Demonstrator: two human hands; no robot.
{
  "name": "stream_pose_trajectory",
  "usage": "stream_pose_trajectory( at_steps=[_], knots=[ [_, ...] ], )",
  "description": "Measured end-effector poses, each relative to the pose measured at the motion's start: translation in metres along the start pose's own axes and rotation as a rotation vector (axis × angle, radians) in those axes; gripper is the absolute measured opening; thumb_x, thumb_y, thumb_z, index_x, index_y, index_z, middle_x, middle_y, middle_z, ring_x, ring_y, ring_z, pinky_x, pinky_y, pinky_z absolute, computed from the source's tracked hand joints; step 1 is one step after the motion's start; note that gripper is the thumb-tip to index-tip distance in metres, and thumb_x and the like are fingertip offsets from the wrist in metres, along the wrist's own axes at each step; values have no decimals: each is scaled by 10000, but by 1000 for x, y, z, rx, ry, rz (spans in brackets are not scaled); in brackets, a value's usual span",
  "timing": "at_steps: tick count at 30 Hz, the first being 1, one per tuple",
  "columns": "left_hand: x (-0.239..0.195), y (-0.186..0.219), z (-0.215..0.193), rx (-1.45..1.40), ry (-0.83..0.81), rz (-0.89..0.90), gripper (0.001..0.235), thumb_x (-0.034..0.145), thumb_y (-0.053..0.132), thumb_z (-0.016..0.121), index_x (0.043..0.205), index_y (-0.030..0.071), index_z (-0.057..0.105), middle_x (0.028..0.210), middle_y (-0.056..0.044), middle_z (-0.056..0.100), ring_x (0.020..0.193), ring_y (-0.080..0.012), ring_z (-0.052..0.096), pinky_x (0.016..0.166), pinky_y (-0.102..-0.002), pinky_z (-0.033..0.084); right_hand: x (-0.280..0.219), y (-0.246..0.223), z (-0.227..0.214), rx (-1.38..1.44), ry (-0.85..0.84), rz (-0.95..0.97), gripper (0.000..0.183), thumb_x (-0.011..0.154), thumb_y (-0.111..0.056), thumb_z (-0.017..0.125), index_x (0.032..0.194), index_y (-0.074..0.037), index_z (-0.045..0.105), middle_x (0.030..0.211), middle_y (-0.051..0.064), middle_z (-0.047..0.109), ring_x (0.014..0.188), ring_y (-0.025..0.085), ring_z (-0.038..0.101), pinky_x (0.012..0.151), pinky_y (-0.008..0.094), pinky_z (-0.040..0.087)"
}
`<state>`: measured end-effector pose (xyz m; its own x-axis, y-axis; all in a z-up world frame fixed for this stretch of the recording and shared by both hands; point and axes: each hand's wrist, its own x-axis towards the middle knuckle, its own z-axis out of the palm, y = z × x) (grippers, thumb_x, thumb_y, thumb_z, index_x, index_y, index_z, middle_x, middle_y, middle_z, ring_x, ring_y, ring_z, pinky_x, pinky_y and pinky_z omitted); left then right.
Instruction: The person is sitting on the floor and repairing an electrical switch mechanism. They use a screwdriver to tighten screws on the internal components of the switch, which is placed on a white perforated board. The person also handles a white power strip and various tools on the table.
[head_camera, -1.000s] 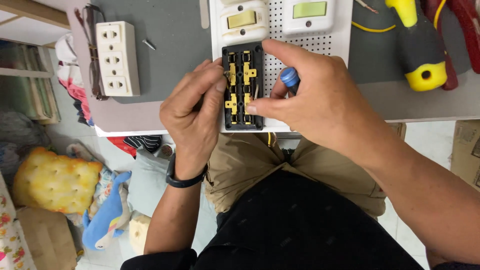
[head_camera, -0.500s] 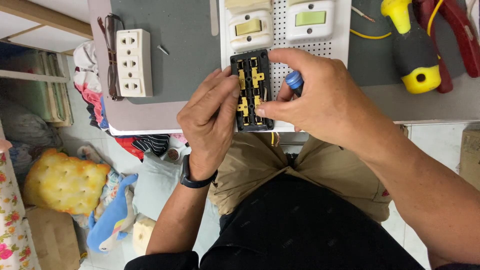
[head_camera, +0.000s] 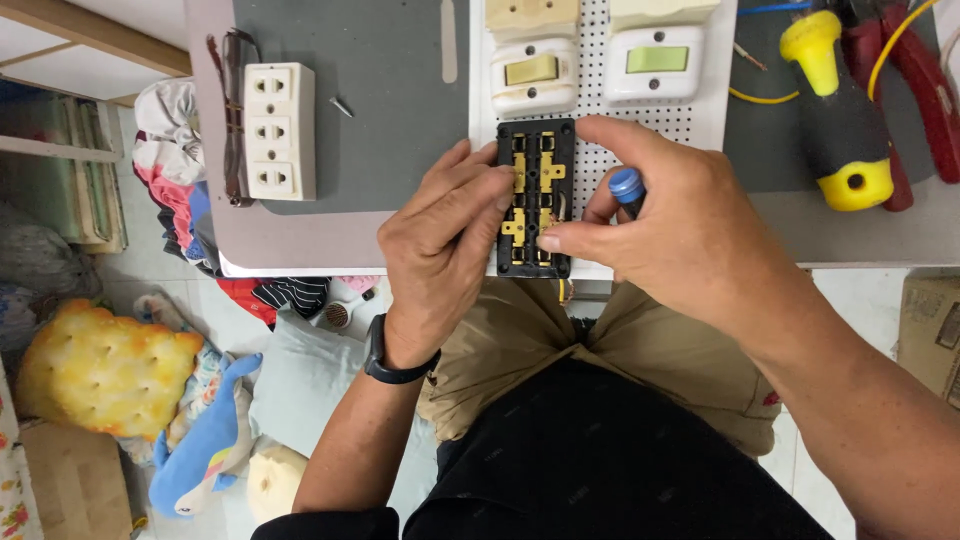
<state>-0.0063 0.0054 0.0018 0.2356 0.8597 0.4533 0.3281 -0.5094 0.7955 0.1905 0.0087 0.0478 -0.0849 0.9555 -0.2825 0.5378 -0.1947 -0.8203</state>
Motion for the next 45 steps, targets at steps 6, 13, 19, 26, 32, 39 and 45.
stream_pose_trajectory(
  at_steps=[6, 13, 19, 26, 32, 39, 45],
  knots=[
    [-2, -5, 3, 5, 27, 2, 159, 980, 47, 633, 1137, 66, 653, 1138, -104, 684, 1167, -290, 667, 1180, -501, 466, -4, -15, -5, 74, -42, 111, 794, 671, -188, 866, 1398, -144, 551, 655, -12, 636, 401, 123, 494, 472, 239, 461],
    [-2, 0, 3, 20, 38, 6, 147, 980, 30, 609, 1118, 38, 659, 1120, -125, 684, 1144, -295, 669, 1161, -499, 472, -3, -20, -8, 105, -69, 127, 774, 676, -182, 864, 1387, -171, 560, 645, -14, 656, 408, 110, 499, 430, 238, 456],
    [-3, -1, 2, 39, 42, 13, 143, 965, 34, 629, 1103, 46, 667, 1096, -116, 695, 1117, -284, 680, 1142, -488, 483, -4, -28, -12, 75, -98, 260, 453, 727, -181, 862, 1104, -181, 611, 651, -12, 611, 431, 135, 519, 447, 259, 465],
    [-3, 1, 3, 39, 50, 5, 141, 960, 21, 633, 1091, 50, 674, 1082, -114, 701, 1101, -266, 684, 1124, -486, 500, 0, -25, -14, 86, -156, 204, 787, 704, -198, 839, 1433, -242, 546, 690, -11, 631, 436, 133, 481, 475, 260, 486],
    [-3, 3, 2, 41, 63, -4, 138, 962, 38, 641, 1091, 71, 674, 1082, -102, 705, 1092, -248, 693, 1114, -477, 514, 1, -28, -14, 109, -172, 257, 765, 722, -189, 821, 1435, -241, 548, 677, -15, 604, 493, 110, 453, 464, 250, 546],
    [-10, 37, -1, -1, 144, -72, 285, 942, -1, 658, 1201, 5, 538, 1085, -185, 669, 1037, -312, 726, 1011, -392, 613, 2, -30, -16, 148, -186, 308, 770, 723, -198, 818, 1438, -289, 549, 694, -11, 566, 536, 103, 445, 444, 253, 544],
    [6, 60, -8, 133, -66, 152, 56, 898, 77, 709, 933, 45, 680, 905, -82, 621, 825, -216, 622, 791, -343, 474, 1, -23, -14, 155, -175, 225, 749, 742, -182, 808, 1439, -222, 537, 665, -5, 597, 479, 114, 457, 417, 249, 505]
  ],
)
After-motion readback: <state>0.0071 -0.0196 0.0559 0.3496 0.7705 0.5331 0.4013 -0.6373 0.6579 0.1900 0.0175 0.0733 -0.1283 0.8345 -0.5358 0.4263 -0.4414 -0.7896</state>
